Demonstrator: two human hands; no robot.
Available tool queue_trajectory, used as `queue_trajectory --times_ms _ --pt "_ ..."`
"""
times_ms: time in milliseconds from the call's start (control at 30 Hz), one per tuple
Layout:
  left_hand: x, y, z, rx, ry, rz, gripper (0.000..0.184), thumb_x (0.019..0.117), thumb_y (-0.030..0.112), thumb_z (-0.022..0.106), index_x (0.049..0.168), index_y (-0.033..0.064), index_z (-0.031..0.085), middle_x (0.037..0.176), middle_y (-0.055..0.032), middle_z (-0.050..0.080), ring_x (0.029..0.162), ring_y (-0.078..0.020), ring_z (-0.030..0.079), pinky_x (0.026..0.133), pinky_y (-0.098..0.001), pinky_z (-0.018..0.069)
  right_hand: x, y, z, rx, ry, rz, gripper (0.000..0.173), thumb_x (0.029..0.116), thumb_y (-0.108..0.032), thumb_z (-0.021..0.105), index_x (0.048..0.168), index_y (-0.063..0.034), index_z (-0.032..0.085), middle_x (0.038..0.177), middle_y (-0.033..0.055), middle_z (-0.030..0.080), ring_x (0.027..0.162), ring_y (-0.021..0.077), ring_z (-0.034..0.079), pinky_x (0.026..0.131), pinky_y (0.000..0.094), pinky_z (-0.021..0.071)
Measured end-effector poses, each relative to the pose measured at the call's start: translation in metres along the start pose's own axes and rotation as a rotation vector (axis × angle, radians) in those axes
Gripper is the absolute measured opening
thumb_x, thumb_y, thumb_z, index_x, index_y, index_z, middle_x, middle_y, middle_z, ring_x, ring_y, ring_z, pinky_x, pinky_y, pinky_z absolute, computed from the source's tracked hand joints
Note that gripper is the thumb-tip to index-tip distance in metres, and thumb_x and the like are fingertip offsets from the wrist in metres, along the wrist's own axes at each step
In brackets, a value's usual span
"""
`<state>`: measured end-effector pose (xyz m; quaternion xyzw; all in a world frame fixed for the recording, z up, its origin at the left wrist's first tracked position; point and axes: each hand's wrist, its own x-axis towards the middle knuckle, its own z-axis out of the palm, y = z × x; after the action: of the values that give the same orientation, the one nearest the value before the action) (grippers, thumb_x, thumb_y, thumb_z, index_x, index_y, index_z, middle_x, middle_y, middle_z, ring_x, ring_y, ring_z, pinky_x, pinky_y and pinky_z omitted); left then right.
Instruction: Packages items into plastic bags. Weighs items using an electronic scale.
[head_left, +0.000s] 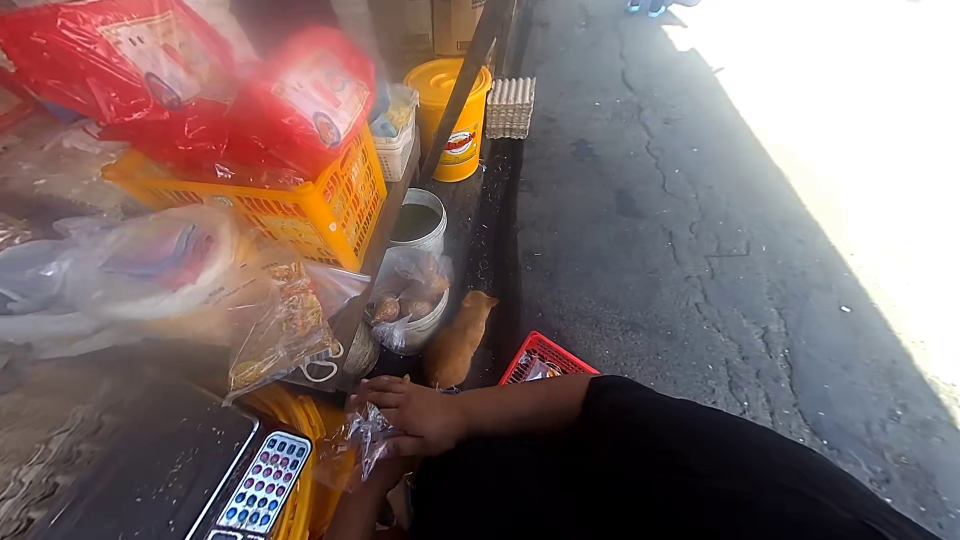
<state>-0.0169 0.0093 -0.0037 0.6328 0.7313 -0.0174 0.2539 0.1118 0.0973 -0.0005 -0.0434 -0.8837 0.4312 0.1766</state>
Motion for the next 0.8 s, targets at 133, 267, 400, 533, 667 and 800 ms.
queue_trajectory --times_ms 133,267,400,533,667,800 --pt "-0.010 -0.007 0.021 -0.392 0.524 0.026 0.050 0.1071 0.029 0.038 0.118 -0.0105 0.067 0.115 -0.0269 0.070 0.117 -0.0371 0.066 0.105 -0.0559 0.0469 -0.028 0.022 -0.007 0.067 0.115 0.062 0.065 0.1035 -0.037 0.058 0.148 0.0080 0.046 0.151 0.0308 0.046 0.146 0.0428 0.039 0.124 0.0476 0.0286" --pt "-0.012 -0.008 0.018 -0.400 0.866 0.157 0.051 0.1055 0.038 0.047 0.100 -0.0049 0.074 0.097 -0.0180 0.075 0.097 -0.0246 0.074 0.091 -0.0424 0.0583 -0.037 0.036 0.004 -0.033 -0.056 0.206 0.093 0.0927 -0.051 0.070 0.156 0.0070 0.033 0.160 0.0299 0.034 0.152 0.0433 0.028 0.126 0.0500 0.0211" --pt "-0.012 -0.014 -0.007 0.029 1.019 0.491 0.038 0.0941 0.028 0.054 0.078 -0.0012 0.073 0.080 -0.0137 0.074 0.082 -0.0259 0.074 0.077 -0.0363 0.0601 -0.007 0.026 0.013 -0.178 -0.104 0.178 0.084 0.0896 -0.047 0.071 0.147 0.0091 0.047 0.156 0.0315 0.040 0.151 0.0473 0.029 0.124 0.0579 0.0183" --pt "-0.005 -0.007 -0.021 0.123 1.214 0.677 0.025 0.0927 0.016 0.056 0.072 0.0045 0.064 0.070 -0.0070 0.065 0.074 -0.0198 0.066 0.077 -0.0303 0.0556 0.013 0.023 0.031 -0.235 -0.046 0.098 0.054 0.0970 -0.034 0.064 0.134 0.0056 0.061 0.133 0.0247 0.064 0.130 0.0350 0.057 0.114 0.0501 0.0400" --pt "-0.008 -0.021 -0.028 -0.050 1.342 0.667 0.034 0.1015 0.020 0.056 0.070 0.0066 0.055 0.062 -0.0046 0.052 0.063 -0.0151 0.056 0.066 -0.0249 0.0511 0.021 0.032 0.034 -0.211 -0.277 0.234 0.053 0.1040 -0.037 0.052 0.142 -0.0003 0.056 0.148 0.0225 0.053 0.145 0.0402 0.042 0.120 0.0611 0.0271" --pt "-0.025 -0.029 -0.033 -0.616 1.340 0.329 0.040 0.1050 0.031 0.054 0.078 0.0031 0.063 0.073 0.0072 0.061 0.073 0.0081 0.060 0.070 -0.0106 0.0518 0.023 0.027 0.021 -0.211 -0.414 0.297 0.058 0.1075 -0.040 0.046 0.153 -0.0038 0.045 0.162 0.0176 0.038 0.154 0.0383 0.026 0.124 0.0597 0.0160"
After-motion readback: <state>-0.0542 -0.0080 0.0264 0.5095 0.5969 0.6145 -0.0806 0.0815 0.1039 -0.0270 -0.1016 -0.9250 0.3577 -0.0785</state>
